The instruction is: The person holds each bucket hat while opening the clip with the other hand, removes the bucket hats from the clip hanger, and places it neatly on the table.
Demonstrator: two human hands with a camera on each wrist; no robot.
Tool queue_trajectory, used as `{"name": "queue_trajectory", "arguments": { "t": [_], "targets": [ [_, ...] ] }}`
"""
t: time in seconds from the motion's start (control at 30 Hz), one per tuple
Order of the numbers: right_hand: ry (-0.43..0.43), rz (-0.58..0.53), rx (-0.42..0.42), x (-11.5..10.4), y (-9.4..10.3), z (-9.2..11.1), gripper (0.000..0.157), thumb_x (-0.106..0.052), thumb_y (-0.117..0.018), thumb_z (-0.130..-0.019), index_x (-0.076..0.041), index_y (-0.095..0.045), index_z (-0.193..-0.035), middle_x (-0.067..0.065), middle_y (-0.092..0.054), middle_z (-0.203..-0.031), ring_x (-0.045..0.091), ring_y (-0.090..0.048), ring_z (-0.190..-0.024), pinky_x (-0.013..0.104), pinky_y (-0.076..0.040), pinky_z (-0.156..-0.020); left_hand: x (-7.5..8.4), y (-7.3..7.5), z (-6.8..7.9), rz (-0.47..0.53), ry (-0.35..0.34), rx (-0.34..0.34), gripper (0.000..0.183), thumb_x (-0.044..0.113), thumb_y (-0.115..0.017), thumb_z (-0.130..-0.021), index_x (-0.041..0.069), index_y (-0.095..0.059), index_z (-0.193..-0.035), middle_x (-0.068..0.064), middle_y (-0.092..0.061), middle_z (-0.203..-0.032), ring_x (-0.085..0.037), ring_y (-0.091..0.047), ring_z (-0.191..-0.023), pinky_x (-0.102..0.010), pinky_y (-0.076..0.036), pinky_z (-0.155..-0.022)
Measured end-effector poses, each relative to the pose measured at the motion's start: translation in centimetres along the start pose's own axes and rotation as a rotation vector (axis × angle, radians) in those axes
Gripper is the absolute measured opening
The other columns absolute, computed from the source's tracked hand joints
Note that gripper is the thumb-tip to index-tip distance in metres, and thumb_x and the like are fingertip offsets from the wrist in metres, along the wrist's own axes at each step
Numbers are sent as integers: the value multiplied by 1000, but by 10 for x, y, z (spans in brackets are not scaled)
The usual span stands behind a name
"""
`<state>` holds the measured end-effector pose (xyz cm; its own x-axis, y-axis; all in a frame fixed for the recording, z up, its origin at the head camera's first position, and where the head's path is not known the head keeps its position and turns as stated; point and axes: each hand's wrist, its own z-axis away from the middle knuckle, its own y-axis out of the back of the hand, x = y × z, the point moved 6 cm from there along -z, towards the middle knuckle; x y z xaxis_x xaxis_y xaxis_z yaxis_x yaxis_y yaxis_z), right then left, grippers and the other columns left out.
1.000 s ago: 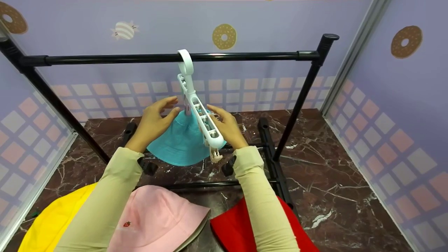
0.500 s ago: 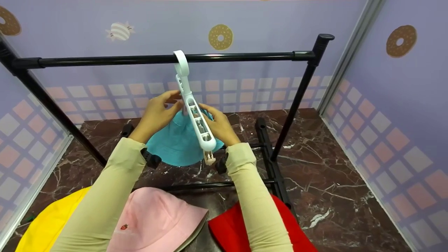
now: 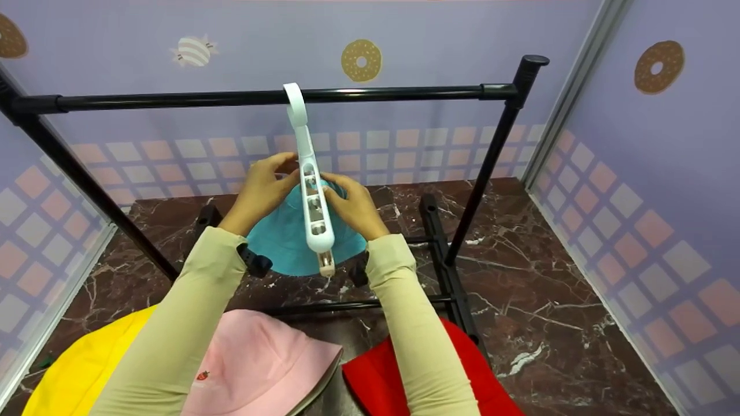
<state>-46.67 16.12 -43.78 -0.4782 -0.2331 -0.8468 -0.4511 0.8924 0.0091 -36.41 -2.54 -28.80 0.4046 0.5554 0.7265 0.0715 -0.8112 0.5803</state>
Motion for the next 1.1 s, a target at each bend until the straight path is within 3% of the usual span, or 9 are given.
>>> {"name": "queue_trajectory", "arguments": {
  "t": [0.03,0.07,0.13,0.27,0.37,0.53,0.67,0.83,1.1],
  "targets": [
    [-13,145,80,-23,-12,2,8,-19,-67,-90,-12,-66,-95,-2,-63,-83,12,-58,-72,32,-54,-63,0,-1,0,-3,-2,1,33,26,-59,-96,7,-63,-123,-8,-71,-109,-21,-63,-107,-39,-49,-96],
    [-78,201,125,-42,-24,4,12,-24,-69,-89,-13,-64,-87,-2,-60,-76,13,-56,-66,33,-52,-59,1,-1,0,-7,-4,1,33,27,-59,-96,8,-64,-123,-8,-71,-108,-21,-63,-107,-39,-50,-95],
    [-239,217,183,-76,-47,9,19,-29,-68,-90,-12,-62,-82,0,-56,-69,14,-52,-59,35,-50,-54,1,-2,0,-15,-10,1,34,27,-58,-96,8,-63,-124,-8,-71,-108,-21,-64,-106,-39,-50,-95],
    [-312,208,157,-113,-74,14,17,-12,-55,-97,4,-61,-94,0,-55,-70,12,-53,-56,30,-51,-54,1,-3,0,-29,-16,-4,34,26,-57,-97,7,-62,-126,-8,-70,-110,-21,-63,-104,-37,-49,-94],
    [-311,288,158,-118,-77,13,16,-6,-54,-97,8,-61,-97,-2,-59,-72,9,-57,-56,24,-50,-55,1,-3,0,-35,-9,-17,33,23,-56,-98,7,-62,-126,-8,-68,-112,-21,-62,-103,-36,-48,-94],
    [-283,552,198,-121,-73,9,17,-5,-59,-92,5,-68,-102,10,-67,-87,9,-55,-73,22,-45,-68,2,-5,1,-35,-10,-30,31,19,-55,-98,5,-60,-125,-9,-67,-111,-21,-62,-100,-34,-50,-89],
    [-263,639,219,-122,-73,8,19,-6,-59,-93,5,-69,-104,13,-67,-89,8,-51,-72,21,-42,-68,3,-7,0,-30,-39,-16,28,17,-55,-98,4,-62,-122,-10,-67,-109,-21,-63,-97,-33,-51,-84],
    [-238,664,224,-122,-72,8,16,-4,-60,-92,6,-69,-101,9,-64,-81,7,-49,-69,19,-40,-65,3,-6,0,-41,-58,7,24,15,-55,-98,4,-64,-117,-10,-67,-107,-20,-63,-96,-33,-51,-82],
    [-252,535,220,-122,-73,11,8,1,-61,-88,5,-66,-93,-1,-59,-75,11,-51,-68,22,-42,-65,6,-6,2,-79,-73,28,20,12,-54,-97,3,-65,-110,-11,-67,-102,-21,-63,-91,-32,-52,-78]
  ]
}}
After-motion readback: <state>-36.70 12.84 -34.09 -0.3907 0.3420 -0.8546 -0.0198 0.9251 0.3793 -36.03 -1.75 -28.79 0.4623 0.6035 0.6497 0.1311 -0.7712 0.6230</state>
